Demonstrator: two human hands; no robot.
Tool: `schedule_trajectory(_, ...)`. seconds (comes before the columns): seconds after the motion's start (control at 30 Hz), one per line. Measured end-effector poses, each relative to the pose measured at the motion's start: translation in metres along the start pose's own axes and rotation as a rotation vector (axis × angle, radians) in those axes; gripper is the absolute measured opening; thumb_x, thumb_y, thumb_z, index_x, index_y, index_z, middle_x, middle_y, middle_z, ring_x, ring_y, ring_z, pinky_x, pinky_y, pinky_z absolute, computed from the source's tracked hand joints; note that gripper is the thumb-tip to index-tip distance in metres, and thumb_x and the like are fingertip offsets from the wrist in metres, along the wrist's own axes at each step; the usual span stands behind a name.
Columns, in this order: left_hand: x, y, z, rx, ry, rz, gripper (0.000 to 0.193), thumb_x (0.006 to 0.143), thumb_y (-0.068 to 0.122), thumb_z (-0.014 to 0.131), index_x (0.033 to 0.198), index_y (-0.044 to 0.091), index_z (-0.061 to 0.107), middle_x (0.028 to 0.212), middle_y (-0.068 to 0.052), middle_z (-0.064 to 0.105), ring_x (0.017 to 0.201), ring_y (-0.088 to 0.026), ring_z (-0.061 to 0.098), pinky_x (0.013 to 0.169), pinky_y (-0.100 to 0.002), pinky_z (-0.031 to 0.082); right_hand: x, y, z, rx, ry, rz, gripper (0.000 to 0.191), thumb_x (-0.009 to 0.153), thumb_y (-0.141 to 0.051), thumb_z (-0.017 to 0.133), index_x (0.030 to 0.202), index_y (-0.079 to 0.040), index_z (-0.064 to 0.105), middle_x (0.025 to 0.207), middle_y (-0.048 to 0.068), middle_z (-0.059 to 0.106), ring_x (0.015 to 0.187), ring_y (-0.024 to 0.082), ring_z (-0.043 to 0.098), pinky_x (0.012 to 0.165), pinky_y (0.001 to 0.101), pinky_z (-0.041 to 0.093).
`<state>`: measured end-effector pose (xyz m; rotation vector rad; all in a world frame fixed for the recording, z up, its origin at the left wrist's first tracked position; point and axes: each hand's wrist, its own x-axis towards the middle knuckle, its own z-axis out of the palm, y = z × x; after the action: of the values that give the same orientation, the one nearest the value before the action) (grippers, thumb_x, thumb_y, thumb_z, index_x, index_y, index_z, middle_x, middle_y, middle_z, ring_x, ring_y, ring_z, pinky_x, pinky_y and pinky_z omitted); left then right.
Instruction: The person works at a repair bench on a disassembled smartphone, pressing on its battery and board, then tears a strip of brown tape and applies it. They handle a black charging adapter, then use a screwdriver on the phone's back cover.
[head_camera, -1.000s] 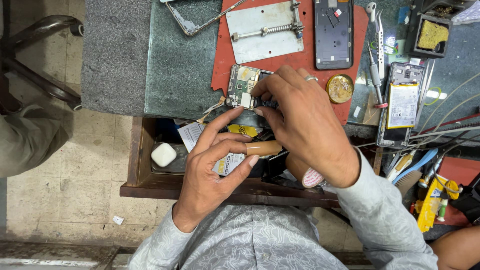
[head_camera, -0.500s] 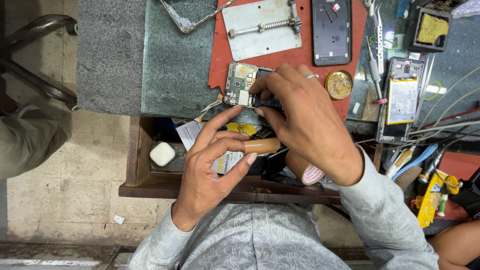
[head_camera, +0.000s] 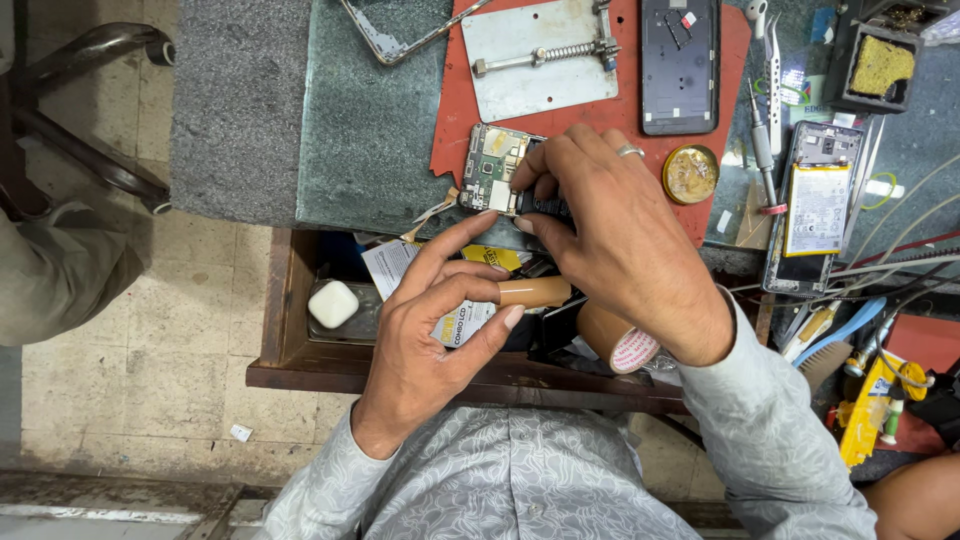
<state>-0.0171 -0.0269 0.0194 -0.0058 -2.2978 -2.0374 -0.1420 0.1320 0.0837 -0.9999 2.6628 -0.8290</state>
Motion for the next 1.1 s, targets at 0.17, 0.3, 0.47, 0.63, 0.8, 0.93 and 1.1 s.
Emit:
schedule_trajectory(0.17, 0.000, 0.001, 0.000, -0.010, 0.005, -0.003, 0.014, 0.087, 0.008, 0.079, 0.098, 0.002, 0.072, 0.152, -0.015, 0.056, 0.113, -0.021, 0.073, 0.100, -0.036, 0.058, -0.006, -0.006, -0.001, -0.104, 0.022, -0.074, 0.035, 0.083, -0.004, 0.077, 0.116, -0.006, 0.068, 0.105, 0.010, 0.063, 0.099, 0.034, 0.056, 0.085, 0.0452, 0.045)
schedule_trajectory(0.3, 0.000, 0.003, -0.002, -0.009, 0.007, 0.004, 0.015, 0.088, 0.008, 0.079, 0.099, 0.002, 0.072, 0.152, -0.016, 0.055, 0.112, -0.021, 0.072, 0.099, -0.036, 0.057, -0.002, -0.004, -0.009, -0.229, -0.002, -0.183, 0.033, 0.084, -0.011, 0.079, 0.117, -0.009, 0.073, 0.108, 0.008, 0.064, 0.099, 0.033, 0.056, 0.085, 0.0432, 0.048)
schedule_trajectory(0.47, 0.001, 0.004, -0.004, -0.023, 0.010, 0.002, 0.014, 0.089, 0.009, 0.078, 0.097, 0.002, 0.071, 0.153, -0.015, 0.054, 0.111, -0.021, 0.073, 0.101, -0.036, 0.057, 0.005, 0.004, -0.020, -0.320, -0.038, -0.313, 0.032, 0.084, -0.018, 0.081, 0.115, -0.010, 0.077, 0.110, 0.005, 0.067, 0.098, 0.029, 0.059, 0.080, 0.0405, 0.051)
schedule_trajectory(0.63, -0.004, 0.001, -0.006, -0.094, 0.007, -0.032, 0.016, 0.091, 0.014, 0.078, 0.100, 0.003, 0.070, 0.156, -0.013, 0.054, 0.113, -0.021, 0.072, 0.101, -0.036, 0.057, 0.008, 0.013, -0.024, -0.452, -0.097, -0.404, 0.038, 0.079, -0.019, 0.080, 0.116, -0.013, 0.079, 0.104, 0.004, 0.067, 0.094, 0.027, 0.060, 0.077, 0.0408, 0.053)
schedule_trajectory(0.8, -0.016, -0.013, -0.013, -0.068, 0.063, 0.091, 0.020, 0.097, 0.023, 0.077, 0.107, 0.006, 0.074, 0.157, -0.011, 0.053, 0.136, -0.026, 0.061, 0.113, -0.040, 0.054, 0.017, 0.027, -0.012, -0.494, -0.180, -0.420, 0.034, 0.075, -0.026, 0.077, 0.108, -0.016, 0.079, 0.107, 0.001, 0.071, 0.103, 0.025, 0.066, 0.082, 0.0384, 0.055)
schedule_trajectory(0.93, -0.025, -0.037, -0.015, -0.141, 0.025, 0.083, 0.029, 0.101, 0.040, 0.068, 0.107, 0.012, 0.073, 0.159, -0.006, 0.048, 0.134, -0.026, 0.058, 0.110, -0.039, 0.052, 0.042, 0.065, 0.032, -0.468, -0.288, -0.469, 0.036, 0.072, -0.027, 0.078, 0.107, -0.017, 0.079, 0.107, 0.000, 0.073, 0.099, 0.023, 0.068, 0.084, 0.0373, 0.057)
schedule_trajectory(1.1, -0.026, -0.069, -0.010, -0.102, 0.015, 0.181, 0.032, 0.105, 0.045, 0.064, 0.111, 0.015, 0.073, 0.157, -0.005, 0.044, 0.134, -0.023, 0.055, 0.109, -0.035, 0.054, 0.068, 0.123, 0.072, -0.348, -0.313, -0.518, 0.038, 0.069, -0.028, 0.081, 0.105, -0.017, 0.078, 0.104, 0.000, 0.074, 0.097, 0.022, 0.070, 0.084, 0.0366, 0.057)
